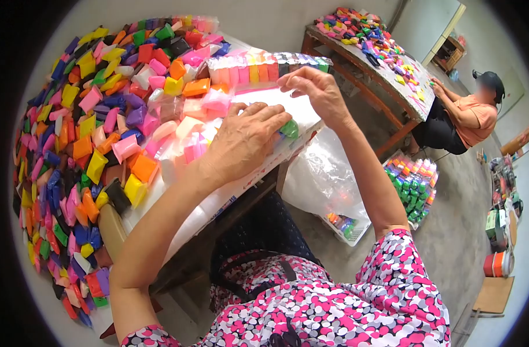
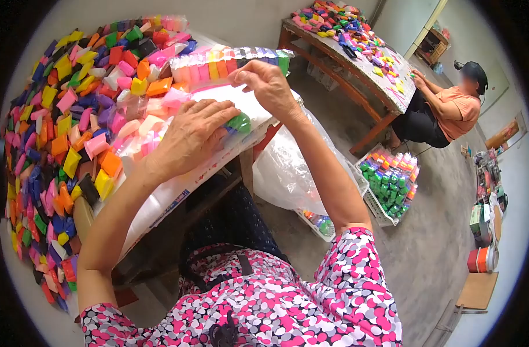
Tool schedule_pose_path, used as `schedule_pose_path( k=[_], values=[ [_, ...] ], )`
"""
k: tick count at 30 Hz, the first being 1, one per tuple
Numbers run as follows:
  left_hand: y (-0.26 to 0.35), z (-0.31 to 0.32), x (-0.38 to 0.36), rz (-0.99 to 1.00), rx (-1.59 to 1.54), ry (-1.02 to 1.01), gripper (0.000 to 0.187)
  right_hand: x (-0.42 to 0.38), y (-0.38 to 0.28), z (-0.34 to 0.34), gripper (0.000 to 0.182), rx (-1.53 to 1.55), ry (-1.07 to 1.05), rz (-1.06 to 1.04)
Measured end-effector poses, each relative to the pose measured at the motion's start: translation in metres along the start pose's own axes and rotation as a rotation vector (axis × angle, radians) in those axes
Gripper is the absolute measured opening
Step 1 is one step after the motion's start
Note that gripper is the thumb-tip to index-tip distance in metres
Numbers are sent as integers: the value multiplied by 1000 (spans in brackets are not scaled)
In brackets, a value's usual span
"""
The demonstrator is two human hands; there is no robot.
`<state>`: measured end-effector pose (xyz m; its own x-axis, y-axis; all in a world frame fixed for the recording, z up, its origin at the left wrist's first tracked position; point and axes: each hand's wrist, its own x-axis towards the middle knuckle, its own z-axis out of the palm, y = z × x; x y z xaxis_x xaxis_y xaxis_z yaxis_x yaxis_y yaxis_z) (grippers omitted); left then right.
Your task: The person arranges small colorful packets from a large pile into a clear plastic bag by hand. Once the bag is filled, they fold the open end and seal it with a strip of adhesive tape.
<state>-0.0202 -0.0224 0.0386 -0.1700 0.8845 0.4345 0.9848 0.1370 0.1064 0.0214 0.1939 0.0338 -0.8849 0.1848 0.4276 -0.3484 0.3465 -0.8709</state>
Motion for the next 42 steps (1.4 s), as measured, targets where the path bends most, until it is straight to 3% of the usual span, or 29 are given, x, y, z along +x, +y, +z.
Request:
schedule_pose_path(
  k=[3,7,12,13,15,16,19,20,23,24,31,34,37,42],
  values=[
    [-2,3,-3,-39,22,10,38,-7,-2,-17,23,392,69,33],
    [-2,1,-3,-28,2,7,36,-10,4,-9,28,47,201,-58],
    [-11,-8,-1,-108,-305,45,46,-19,-4,8,55,-233,365,-139],
    [-13,-12,-2,-114,-403,77,48,-27,-9,10,55,-270,337,-182],
    [-13,-36,-14,-127,-256,111,55,-45,-16,9,55,-341,278,-267],
    [-10,-51,-25,-138,-182,126,58,-55,-19,7,68,-373,166,-245],
    [-1,-84,-66,-248,-34,43,74,-64,-16,6,85,-476,-55,-345],
    [0,-89,-80,-290,-33,10,79,-63,-11,6,98,-401,-144,-272],
    [-5,-83,-97,-374,-25,-26,88,-52,-3,13,101,-387,-216,-225],
    [-7,-79,-95,-376,2,-16,88,-48,-5,16,109,-403,-243,-174],
    [-8,-57,-63,-373,-1,-117,86,-26,-14,31,98,-479,-342,1],
    [-9,-54,-44,-438,-129,-86,86,-14,-12,28,91,-339,-394,45],
    [-14,-56,-29,-564,-276,-299,94,-13,-15,27,86,-349,-435,54],
    [-9,-47,-27,-478,-142,-304,101,-17,-14,26,83,-430,-442,63]
  ],
)
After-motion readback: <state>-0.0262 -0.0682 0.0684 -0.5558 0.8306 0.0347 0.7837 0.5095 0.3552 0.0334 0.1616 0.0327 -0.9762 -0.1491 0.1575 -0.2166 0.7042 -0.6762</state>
